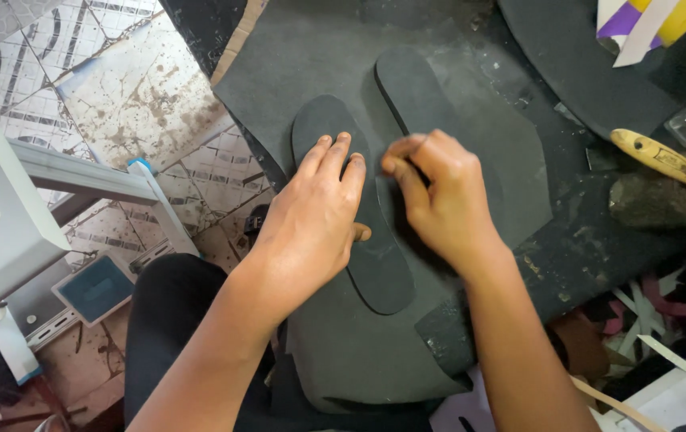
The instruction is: The recorder is tracing the outline of a shoe insole onto a piece of material using a thin metal tool.
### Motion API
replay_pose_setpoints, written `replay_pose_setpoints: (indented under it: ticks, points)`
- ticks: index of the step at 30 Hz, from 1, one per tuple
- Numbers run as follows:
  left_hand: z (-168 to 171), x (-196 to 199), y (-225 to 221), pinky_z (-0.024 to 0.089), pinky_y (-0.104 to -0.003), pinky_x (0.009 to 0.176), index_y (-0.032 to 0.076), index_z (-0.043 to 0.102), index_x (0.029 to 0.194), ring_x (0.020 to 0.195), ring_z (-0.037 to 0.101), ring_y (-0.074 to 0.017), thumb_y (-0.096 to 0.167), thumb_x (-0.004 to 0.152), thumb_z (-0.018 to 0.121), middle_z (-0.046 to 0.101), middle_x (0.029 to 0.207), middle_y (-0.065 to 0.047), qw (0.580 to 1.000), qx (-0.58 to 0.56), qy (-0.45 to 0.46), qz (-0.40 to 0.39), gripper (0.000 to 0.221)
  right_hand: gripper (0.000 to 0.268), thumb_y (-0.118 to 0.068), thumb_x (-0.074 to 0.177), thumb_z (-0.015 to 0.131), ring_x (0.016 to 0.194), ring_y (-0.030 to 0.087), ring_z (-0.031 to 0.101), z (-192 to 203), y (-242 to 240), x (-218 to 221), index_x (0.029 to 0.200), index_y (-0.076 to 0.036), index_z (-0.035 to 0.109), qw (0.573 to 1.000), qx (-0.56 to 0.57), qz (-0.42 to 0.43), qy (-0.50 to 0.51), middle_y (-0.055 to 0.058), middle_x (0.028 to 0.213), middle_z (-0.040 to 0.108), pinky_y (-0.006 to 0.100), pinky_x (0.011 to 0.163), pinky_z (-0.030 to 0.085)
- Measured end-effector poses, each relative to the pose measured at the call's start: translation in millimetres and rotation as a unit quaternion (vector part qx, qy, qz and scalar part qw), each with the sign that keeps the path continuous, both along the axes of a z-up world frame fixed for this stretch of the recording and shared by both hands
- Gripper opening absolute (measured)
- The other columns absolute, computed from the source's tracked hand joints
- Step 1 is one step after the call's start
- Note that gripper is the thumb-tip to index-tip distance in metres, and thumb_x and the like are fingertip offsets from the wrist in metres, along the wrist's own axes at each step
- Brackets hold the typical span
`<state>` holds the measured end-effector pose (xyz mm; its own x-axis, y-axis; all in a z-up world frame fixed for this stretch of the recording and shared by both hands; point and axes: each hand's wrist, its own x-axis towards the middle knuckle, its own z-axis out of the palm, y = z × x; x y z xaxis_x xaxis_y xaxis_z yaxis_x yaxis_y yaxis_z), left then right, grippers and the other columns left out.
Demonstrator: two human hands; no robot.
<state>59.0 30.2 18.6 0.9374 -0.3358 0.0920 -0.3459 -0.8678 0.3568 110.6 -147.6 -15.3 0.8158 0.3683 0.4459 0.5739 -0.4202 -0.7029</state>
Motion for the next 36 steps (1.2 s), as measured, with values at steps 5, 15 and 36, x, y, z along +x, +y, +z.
replay_pose_setpoints:
  ticks: [5, 15, 36]
  points:
    - [3, 2, -1, 0.044, -0.043, 0.107, -0.013, 0.054, 0.124, 0.135, 0.045, -0.0453, 0.011, 0.065, 0.087, 0.047, 0.142, -0.034, 1.0, 0.008, 0.0, 0.01, 0.071, 0.004, 0.002, 0.091, 0.068, 0.081, 0.029, 0.067, 4, 4, 2, 0.094, -0.002, 0.069, 1.0, -0.007, -0.008, 0.002, 0.013, 0.087, 0.069, 0.038, 0.075, 0.052]
    - [8, 4, -2, 0.049, -0.044, 0.101, -0.009, 0.059, 0.112, 0.134, 0.047, -0.0435, 0.015, 0.064, 0.089, 0.049, 0.14, -0.032, 1.0, 0.015, 0.009, 0.013, 0.062, 0.005, -0.001, 0.096, 0.065, 0.072, 0.018, 0.071, 0, 26, 73, 0.093, 0.003, 0.067, 0.993, 0.032, 0.066, 0.088, 0.012, 0.08, 0.072, 0.03, 0.069, 0.054]
    - [21, 14, -11, 0.053, -0.043, 0.094, -0.008, 0.058, 0.115, 0.133, 0.047, -0.0407, 0.008, 0.057, 0.088, 0.051, 0.14, -0.025, 0.996, -0.031, 0.041, 0.066, 0.067, 0.009, -0.006, 0.086, 0.074, 0.073, 0.018, 0.07, 21, 1, 85, 0.093, 0.0, 0.075, 0.978, -0.02, 0.147, 0.145, 0.012, 0.086, 0.075, 0.03, 0.068, 0.053]
